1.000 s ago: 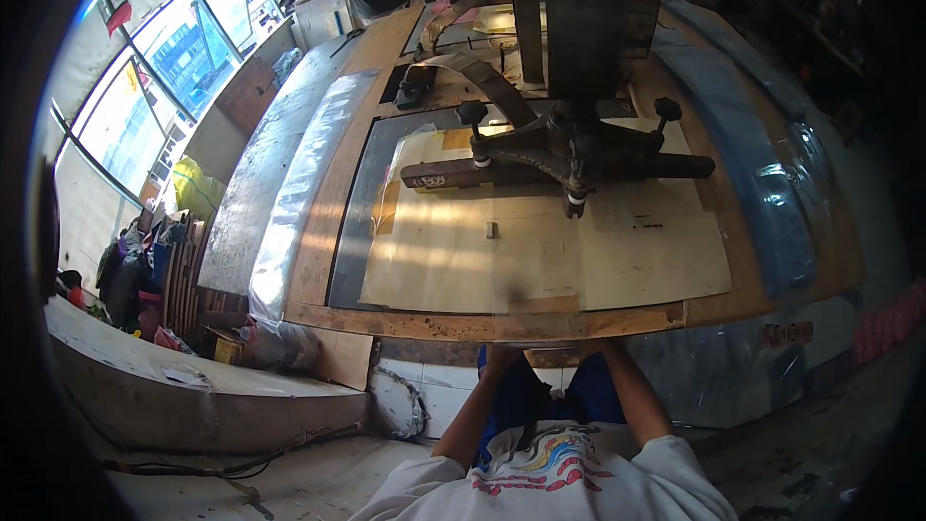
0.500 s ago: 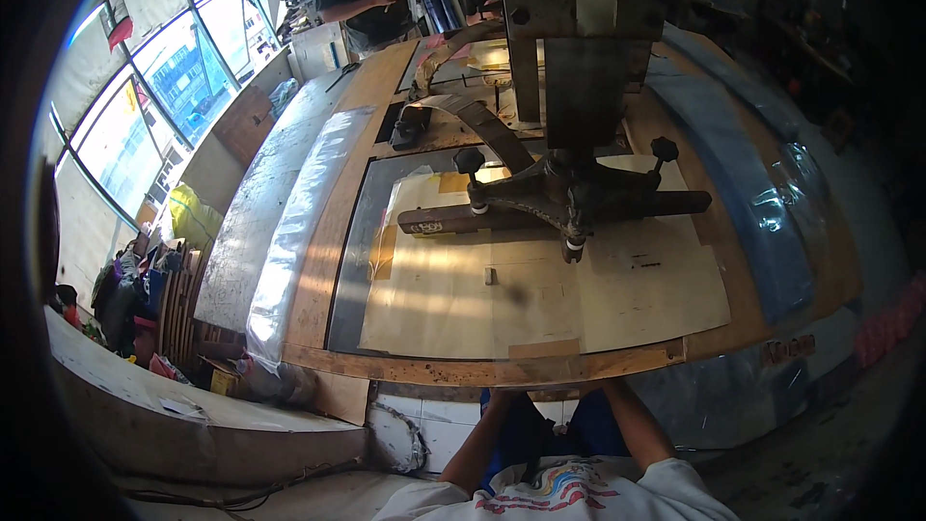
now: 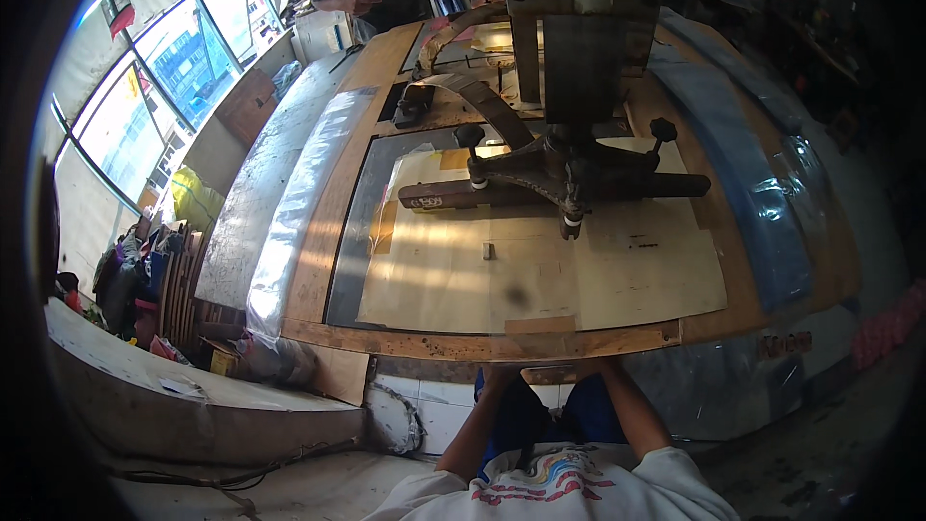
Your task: The person seals plastic sheets by positioning them on the work surface, lowering the machine press arm onto each sheet, and gathering the finished sheets by hand.
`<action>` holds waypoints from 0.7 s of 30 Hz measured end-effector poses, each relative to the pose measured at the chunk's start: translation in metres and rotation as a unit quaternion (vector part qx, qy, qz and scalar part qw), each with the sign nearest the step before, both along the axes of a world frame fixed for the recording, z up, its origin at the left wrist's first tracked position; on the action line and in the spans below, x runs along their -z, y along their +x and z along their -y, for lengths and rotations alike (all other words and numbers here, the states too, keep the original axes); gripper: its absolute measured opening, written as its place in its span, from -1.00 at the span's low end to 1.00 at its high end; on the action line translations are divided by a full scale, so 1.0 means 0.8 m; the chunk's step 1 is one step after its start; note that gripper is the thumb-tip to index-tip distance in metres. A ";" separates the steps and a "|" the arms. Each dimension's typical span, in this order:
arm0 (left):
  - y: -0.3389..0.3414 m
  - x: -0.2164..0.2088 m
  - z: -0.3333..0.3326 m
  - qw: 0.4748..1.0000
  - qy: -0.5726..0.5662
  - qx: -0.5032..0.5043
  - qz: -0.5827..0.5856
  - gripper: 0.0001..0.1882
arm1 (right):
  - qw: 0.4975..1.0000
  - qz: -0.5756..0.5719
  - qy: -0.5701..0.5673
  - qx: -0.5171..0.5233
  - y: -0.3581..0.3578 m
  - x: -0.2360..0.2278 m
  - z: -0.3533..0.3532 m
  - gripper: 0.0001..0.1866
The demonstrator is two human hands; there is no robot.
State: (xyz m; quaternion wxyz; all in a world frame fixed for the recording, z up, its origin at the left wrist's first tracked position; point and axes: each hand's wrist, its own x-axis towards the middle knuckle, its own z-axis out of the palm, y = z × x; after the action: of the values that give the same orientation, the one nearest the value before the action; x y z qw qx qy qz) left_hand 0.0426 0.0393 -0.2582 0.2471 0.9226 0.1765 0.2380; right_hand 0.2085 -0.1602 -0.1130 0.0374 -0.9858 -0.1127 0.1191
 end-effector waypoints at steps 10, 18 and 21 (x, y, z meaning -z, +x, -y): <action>-0.004 -0.036 0.001 0.945 -0.115 0.001 -0.307 -0.36 | 0.999 0.019 0.005 -0.031 -0.011 0.002 0.004 -0.24; -0.004 -0.099 0.019 0.983 -0.126 -0.022 -0.130 -0.53 | 0.983 0.115 0.017 -0.144 -0.028 0.018 0.023 -0.19; -0.003 -0.125 0.015 0.960 -0.233 -0.018 -0.152 -0.55 | 0.985 -0.009 0.128 -0.114 -0.067 -0.108 0.019 -0.19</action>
State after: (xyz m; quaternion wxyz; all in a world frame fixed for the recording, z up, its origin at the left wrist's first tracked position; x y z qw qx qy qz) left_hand 0.0403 0.0275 -0.1581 0.4212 0.8613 0.2794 0.0518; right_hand 0.1548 -0.1755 -0.0268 0.1506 -0.9525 -0.2380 0.1161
